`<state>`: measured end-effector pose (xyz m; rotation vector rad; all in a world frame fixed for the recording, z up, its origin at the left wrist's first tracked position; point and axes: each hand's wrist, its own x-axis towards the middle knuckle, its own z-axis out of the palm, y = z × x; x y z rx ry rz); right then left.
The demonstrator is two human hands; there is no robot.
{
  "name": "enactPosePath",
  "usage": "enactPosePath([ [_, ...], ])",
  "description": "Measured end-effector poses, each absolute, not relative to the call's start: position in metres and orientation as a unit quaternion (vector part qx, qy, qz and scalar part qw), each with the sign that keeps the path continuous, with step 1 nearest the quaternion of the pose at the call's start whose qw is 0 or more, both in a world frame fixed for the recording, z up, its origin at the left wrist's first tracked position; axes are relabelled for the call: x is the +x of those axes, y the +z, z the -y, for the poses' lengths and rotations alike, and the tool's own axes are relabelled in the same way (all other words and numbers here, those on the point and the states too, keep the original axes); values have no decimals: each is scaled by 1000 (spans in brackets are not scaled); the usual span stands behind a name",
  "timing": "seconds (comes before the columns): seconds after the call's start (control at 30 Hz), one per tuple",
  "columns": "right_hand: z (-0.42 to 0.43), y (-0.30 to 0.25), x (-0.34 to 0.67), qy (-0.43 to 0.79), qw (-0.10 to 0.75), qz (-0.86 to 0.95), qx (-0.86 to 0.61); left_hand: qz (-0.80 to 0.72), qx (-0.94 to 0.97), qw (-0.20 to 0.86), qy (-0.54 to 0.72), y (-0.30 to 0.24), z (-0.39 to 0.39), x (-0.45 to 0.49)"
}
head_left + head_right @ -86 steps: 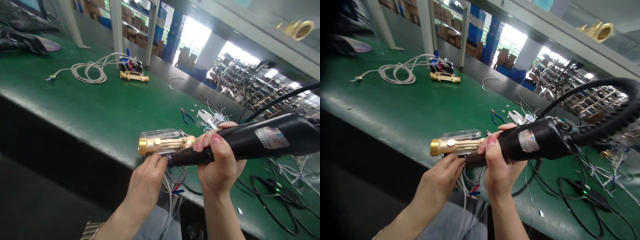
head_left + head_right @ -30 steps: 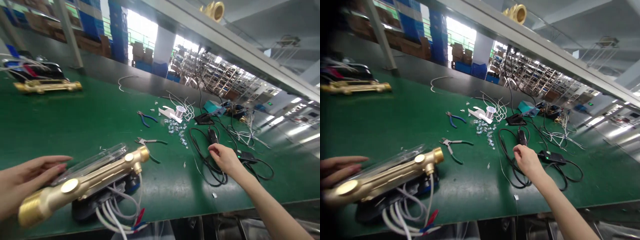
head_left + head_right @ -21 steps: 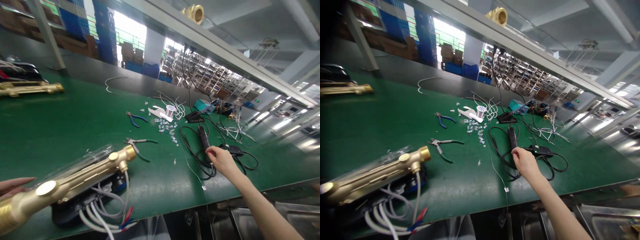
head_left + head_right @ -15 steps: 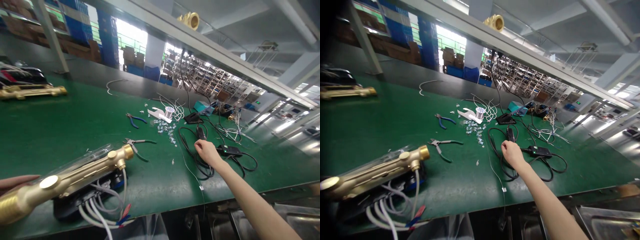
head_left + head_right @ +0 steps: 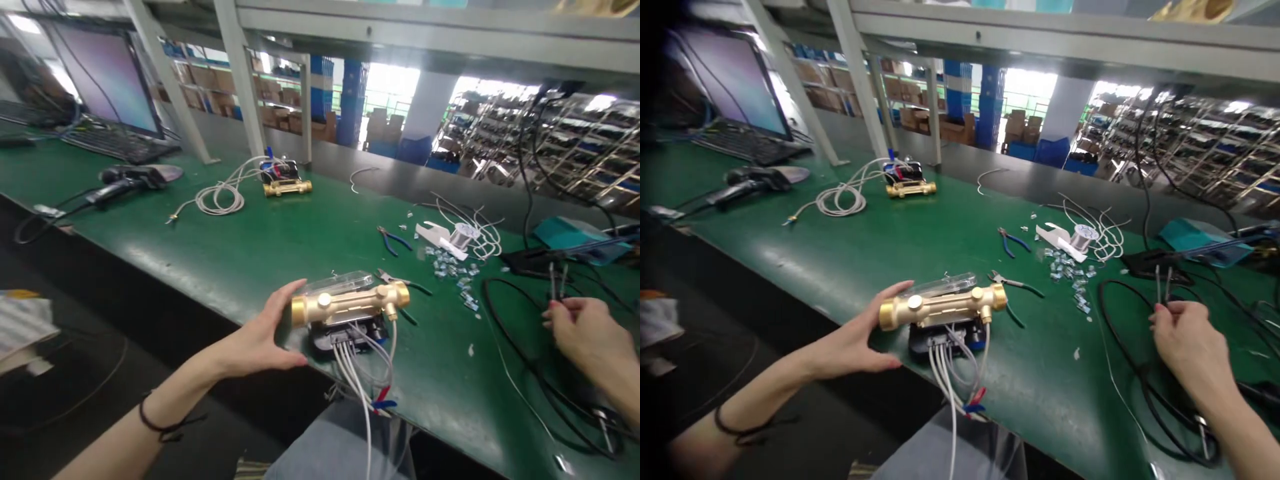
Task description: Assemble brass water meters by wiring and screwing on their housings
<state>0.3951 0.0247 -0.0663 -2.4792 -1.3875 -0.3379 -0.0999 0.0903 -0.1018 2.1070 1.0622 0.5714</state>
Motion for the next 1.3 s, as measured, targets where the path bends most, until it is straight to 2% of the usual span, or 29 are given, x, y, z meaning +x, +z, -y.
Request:
enactPosePath([
  [0.17,16,-55,334,-51,248,470,-846,-388,819,297,302,-104,-85,-85],
  [0.3,48,-57,262,33,291,626,-723,-399,800,336,296,-109,-82,-81],
  [0.4,56,-61,219,118,248,746,-607,-382,797,356,304,-113,-85,-79],
  [0.5,52,-65,188,170,215,794,-542,-370,805,329,325,-116,-88,-76],
  [0.73,33,-66,163,168,181,775,-582,-388,802,290,349,-120,-83,-72],
  [0.93,29,-58,158,136,180,773,-593,-431,767,197,432,-130,-62,-71],
  [1.07,27,-53,152,128,172,764,-609,-495,748,185,402,-133,-52,-72],
  [1.3,24,-43,142,106,119,761,-629,-440,798,212,353,-125,-62,-63],
])
